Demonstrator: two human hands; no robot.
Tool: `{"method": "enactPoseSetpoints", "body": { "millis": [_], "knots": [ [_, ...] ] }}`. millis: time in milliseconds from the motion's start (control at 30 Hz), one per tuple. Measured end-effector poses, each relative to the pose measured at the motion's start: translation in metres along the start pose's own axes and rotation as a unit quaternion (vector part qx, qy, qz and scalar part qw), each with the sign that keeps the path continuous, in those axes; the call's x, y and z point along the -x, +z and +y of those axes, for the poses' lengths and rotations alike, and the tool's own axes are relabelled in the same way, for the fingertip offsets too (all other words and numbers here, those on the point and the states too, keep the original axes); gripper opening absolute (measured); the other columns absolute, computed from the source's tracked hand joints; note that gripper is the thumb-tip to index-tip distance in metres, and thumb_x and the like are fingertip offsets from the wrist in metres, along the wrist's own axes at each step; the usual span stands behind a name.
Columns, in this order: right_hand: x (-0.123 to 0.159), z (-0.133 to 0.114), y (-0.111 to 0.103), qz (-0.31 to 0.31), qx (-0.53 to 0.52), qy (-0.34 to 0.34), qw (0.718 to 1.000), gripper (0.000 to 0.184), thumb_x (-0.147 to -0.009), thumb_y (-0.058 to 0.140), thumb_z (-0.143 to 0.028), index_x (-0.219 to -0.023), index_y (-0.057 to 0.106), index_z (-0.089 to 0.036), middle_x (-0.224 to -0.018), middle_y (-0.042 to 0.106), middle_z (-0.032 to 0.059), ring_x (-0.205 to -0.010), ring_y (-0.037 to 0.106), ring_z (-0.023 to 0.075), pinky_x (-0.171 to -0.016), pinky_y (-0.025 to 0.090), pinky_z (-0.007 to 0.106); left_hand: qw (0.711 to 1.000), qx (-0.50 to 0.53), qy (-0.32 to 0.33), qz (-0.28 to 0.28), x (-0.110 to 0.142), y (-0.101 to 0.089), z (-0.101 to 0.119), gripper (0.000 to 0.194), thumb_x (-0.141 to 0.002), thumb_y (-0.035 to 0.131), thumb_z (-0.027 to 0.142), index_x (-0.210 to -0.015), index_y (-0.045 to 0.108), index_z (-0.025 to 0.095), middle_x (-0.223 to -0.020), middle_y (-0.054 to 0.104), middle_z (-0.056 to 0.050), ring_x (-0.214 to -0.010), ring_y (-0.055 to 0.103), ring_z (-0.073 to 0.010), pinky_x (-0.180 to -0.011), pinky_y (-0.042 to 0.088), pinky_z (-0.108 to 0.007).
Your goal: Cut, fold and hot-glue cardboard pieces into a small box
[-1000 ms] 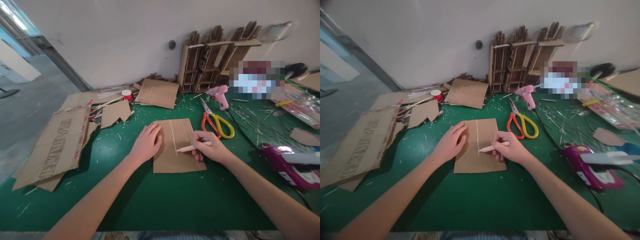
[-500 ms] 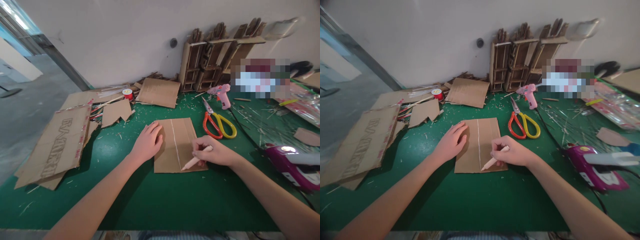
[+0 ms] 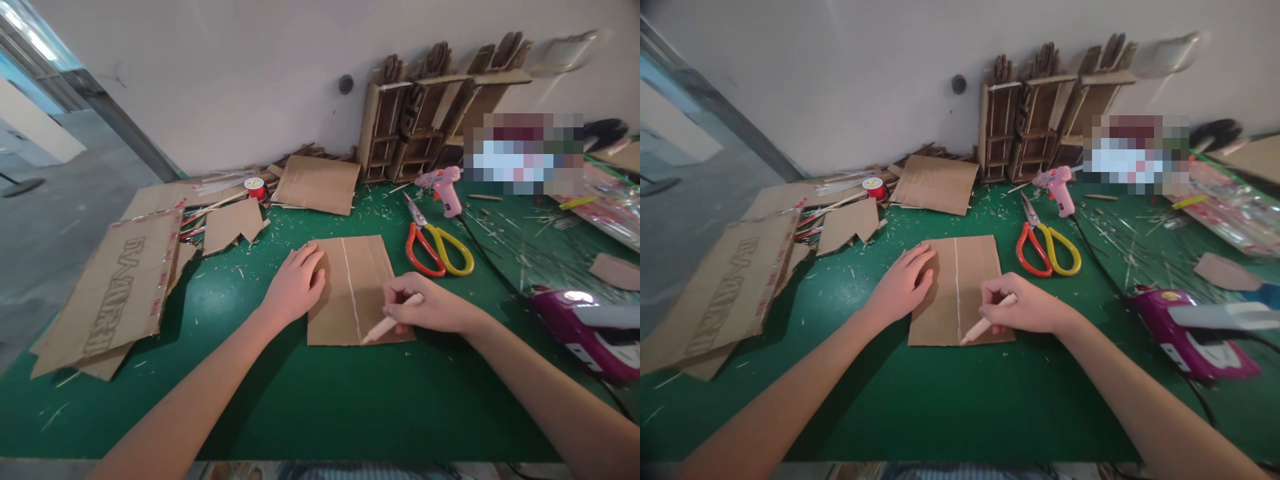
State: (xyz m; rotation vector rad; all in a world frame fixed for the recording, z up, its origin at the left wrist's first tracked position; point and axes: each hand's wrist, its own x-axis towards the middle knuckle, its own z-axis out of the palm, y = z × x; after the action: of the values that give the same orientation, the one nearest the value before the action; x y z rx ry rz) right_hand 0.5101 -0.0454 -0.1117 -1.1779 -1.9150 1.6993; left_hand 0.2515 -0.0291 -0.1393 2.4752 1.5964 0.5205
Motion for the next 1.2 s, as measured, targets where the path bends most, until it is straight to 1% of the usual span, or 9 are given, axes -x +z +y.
{"method": "enactPoseSetpoints", "body": {
  "millis": [167,300,400,533,633,833,900,1033,1200],
  "knots": [
    [0.0,-0.003,-0.001,-0.03,-0.034,-0.01,0.999,0.023,-0.078,0.065,-0.03,-0.063,0.051,-0.019,-0.054,0.063,-0.0007,-0.05,0.062,0.0126,-0.047,0.048,0.021,1.0,0.013,0.0,0.003,0.0,-0.001,0.001,0.045,-0.096,0.033,0.031,-0.136,0.049,0.017,-0.15,0.041,-0.009,-0.141,0.035,-0.025,-0.118,0.026,-0.045],
    [-0.008,0.006,-0.004,0.116,-0.116,-0.043,0.985,0.027,-0.082,0.063,-0.036,-0.065,0.049,-0.02,-0.049,0.059,-0.0026,-0.044,0.056,0.0111,-0.043,0.045,0.021,1.0,0.028,-0.012,0.008,0.001,-0.001,0.002,0.044,-0.096,0.034,0.031,-0.135,0.049,0.017,-0.151,0.039,-0.013,-0.141,0.034,-0.0272,-0.116,0.026,-0.047],
    [-0.018,0.012,-0.006,0.299,-0.149,-0.073,0.94,0.025,-0.086,0.058,-0.045,-0.078,0.053,-0.022,-0.053,0.057,-0.0038,-0.045,0.055,0.012,-0.044,0.047,0.023,0.997,0.054,-0.04,0.033,0.002,0.001,0.001,0.043,-0.094,0.041,0.034,-0.131,0.052,0.015,-0.151,0.038,-0.017,-0.144,0.027,-0.0324,-0.116,0.022,-0.052],
    [-0.026,0.014,-0.002,0.394,0.003,-0.056,0.918,0.028,-0.088,0.053,-0.047,-0.1,0.061,-0.022,-0.083,0.066,0.0047,-0.074,0.066,0.0193,-0.069,0.057,0.036,0.977,0.188,-0.069,0.073,0.002,0.003,0.0,0.04,-0.088,0.056,0.033,-0.124,0.059,0.018,-0.143,0.05,-0.015,-0.143,0.029,-0.034,-0.118,0.011,-0.054],
    [-0.027,0.016,0.004,0.385,0.139,-0.075,0.909,0.03,-0.088,0.054,-0.038,-0.112,0.059,-0.021,-0.103,0.067,0.0094,-0.093,0.066,0.0242,-0.088,0.052,0.045,0.91,0.387,-0.106,0.108,0.0,-0.002,0.002,0.036,-0.08,0.067,0.029,-0.115,0.066,0.021,-0.137,0.056,-0.011,-0.141,0.032,-0.0327,-0.12,0.01,-0.05],
    [-0.029,0.02,0.007,0.366,0.145,-0.118,0.912,0.036,-0.091,0.05,-0.037,-0.125,0.05,-0.024,-0.119,0.062,0.0109,-0.106,0.063,0.0242,-0.092,0.051,0.044,0.676,0.696,-0.219,0.102,-0.002,-0.012,0.014,0.07,-0.073,0.073,0.018,-0.136,0.047,0.031,-0.152,0.038,-0.007,-0.126,0.052,-0.0336,-0.098,0.048,-0.047],
    [-0.033,0.02,0.002,0.354,0.14,-0.118,0.917,0.039,-0.092,0.048,-0.038,-0.129,0.047,-0.024,-0.124,0.058,0.0116,-0.11,0.061,0.0244,-0.088,0.053,0.042,0.651,0.712,-0.254,0.072,-0.002,-0.013,0.013,0.076,-0.069,0.075,0.017,-0.138,0.045,0.028,-0.148,0.044,-0.011,-0.115,0.059,-0.0337,-0.09,0.052,-0.047],
    [-0.048,0.01,-0.018,0.339,0.215,-0.093,0.911,0.046,-0.091,0.046,-0.034,-0.135,0.043,-0.022,-0.129,0.055,0.0126,-0.115,0.058,0.0257,-0.096,0.049,0.045,0.649,0.715,-0.25,0.074,-0.007,-0.015,0.0,0.053,-0.066,0.073,0.014,-0.117,0.06,0.017,-0.124,0.064,-0.015,-0.097,0.067,-0.029,-0.079,0.054,-0.04],
    [-0.065,-0.009,-0.038,0.337,0.407,-0.016,0.849,0.052,-0.093,0.041,-0.032,-0.144,0.038,-0.019,-0.146,0.04,0.0173,-0.137,0.035,0.0355,-0.108,0.034,0.054,0.608,0.732,-0.271,0.145,-0.011,-0.021,-0.016,0.047,-0.067,0.071,0.014,-0.111,0.057,0.022,-0.094,0.072,-0.005,-0.081,0.069,-0.0228,-0.071,0.053,-0.035]
  ]
}}
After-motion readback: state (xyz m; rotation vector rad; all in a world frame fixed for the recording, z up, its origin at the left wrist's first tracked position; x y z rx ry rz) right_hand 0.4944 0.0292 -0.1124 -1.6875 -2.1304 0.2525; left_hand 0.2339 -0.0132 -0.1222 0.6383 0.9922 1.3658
